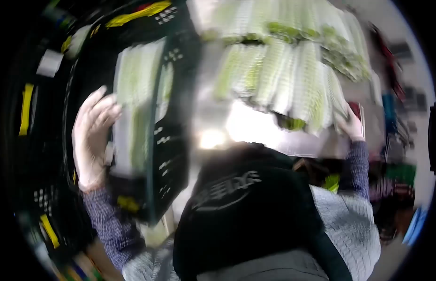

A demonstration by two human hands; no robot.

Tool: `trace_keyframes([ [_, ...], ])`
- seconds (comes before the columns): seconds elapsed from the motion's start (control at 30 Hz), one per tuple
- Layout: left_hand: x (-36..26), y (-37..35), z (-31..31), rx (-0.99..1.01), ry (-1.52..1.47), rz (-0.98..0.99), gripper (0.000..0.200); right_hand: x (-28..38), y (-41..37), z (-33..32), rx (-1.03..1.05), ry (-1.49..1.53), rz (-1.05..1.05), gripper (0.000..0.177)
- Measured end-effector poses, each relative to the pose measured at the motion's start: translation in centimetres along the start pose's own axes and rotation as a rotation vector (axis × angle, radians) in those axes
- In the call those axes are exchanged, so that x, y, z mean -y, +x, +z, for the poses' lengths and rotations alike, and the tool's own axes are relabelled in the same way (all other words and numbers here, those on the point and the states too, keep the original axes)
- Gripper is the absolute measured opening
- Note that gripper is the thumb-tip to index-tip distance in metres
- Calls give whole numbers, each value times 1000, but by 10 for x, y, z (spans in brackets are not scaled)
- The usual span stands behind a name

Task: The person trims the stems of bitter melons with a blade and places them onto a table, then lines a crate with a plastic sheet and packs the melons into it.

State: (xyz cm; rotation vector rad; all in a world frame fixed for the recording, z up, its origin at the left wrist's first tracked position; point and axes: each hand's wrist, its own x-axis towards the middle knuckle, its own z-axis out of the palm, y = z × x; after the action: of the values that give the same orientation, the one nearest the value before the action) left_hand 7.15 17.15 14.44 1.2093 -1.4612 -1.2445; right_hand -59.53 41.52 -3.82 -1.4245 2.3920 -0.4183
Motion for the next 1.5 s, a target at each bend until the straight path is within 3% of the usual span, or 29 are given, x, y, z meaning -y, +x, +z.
trace_keyframes([
  [0.1, 12, 6, -29, -12, -94, -59, 40, -31, 10, 27, -52, 91, -67, 75],
  [0.13, 20, 11, -44, 27, 19, -45, 44, -37, 11, 26, 32, 218, 123, 66],
  [0.17, 21, 14, -47, -3, 22, -110, 42, -31, 8, 33, -155, 270, 26, 58],
  [0.23, 38, 29, -58, -38, 133, -172, 36, -19, 7, 24, -311, 12, -29, 53],
  [0.3, 62, 43, -64, -55, 274, -224, 34, 13, 10, 22, -304, 405, -66, 49],
  [0.4, 119, 69, -79, 49, 390, -362, 25, 124, 6, 22, -249, 600, -145, 47],
  [0.43, 165, 87, -91, 66, 704, -404, 28, 144, 7, 24, -217, 634, -161, 47],
  [0.47, 165, 85, -84, 146, 934, -414, 39, 142, 9, 32, -182, 627, -178, 45],
  [0.5, 205, 86, -98, 193, 1008, -333, 53, 161, 6, 38, -213, 678, -248, 43],
  [0.53, 192, 79, -84, 230, 1171, -389, 59, 170, 4, 38, -177, 650, -252, 41],
  [0.6, 238, 72, -99, 223, 1090, -658, 66, 190, -3, 39, -175, 647, -260, 38],
  [0.63, 263, 66, -111, 208, 995, -635, 69, 199, -8, 41, -165, 742, -248, 37],
  [0.7, 328, 61, -148, 210, 632, -814, 84, 193, -11, 43, -167, 636, -201, 37],
  [0.77, 260, 46, -119, 127, 744, -1000, 92, 198, -12, 44, -155, 647, -193, 36],
  [0.8, 203, 40, -103, 212, 524, -989, 97, 199, -13, 44, -150, 653, -190, 36],
  [0.83, 207, 39, -101, 141, 510, -1058, 89, 200, -11, 47, -151, 670, -200, 36],
  [0.9, 201, 39, -114, 343, 387, -995, 83, 201, -6, 55, -152, 703, -220, 36],
  [1.0, 203, 36, -114, 345, 485, -990, 72, 216, -3, 55, -141, 704, -233, 38],
  [1.07, 274, 29, -146, 388, 392, -843, 82, 220, 0, 65, -173, 832, -319, 38],
  [1.1, 250, 30, -139, 353, 499, -883, 68, 233, 1, 56, -129, 711, -341, 36],
  [1.17, 212, 37, -140, 301, 475, -705, 67, 254, 4, 50, -81, 653, -348, 32],
  [1.2, 206, 40, -148, 201, 301, -536, 67, 273, 5, 45, -63, 642, -381, 28],
  [1.23, 177, 56, -150, 146, 299, -626, 64, 280, 10, 44, -47, 644, -415, 25],
  [1.3, 115, 64, -141, -17, 84, -374, 57, 299, 25, 41, -127, 482, -564, 23],
  [1.33, 79, 63, -134, -41, -9, -361, 61, 314, 30, 38, -75, 581, -604, 21],
  [1.43, 26, 41, -102, 41, -291, -57, 71, 379, 39, 27, 30, 731, -784, 25],
  [1.5, 4, 24, -68, 89, -97, 94, 70, 423, 42, 18, 51, 771, -891, 27],
])
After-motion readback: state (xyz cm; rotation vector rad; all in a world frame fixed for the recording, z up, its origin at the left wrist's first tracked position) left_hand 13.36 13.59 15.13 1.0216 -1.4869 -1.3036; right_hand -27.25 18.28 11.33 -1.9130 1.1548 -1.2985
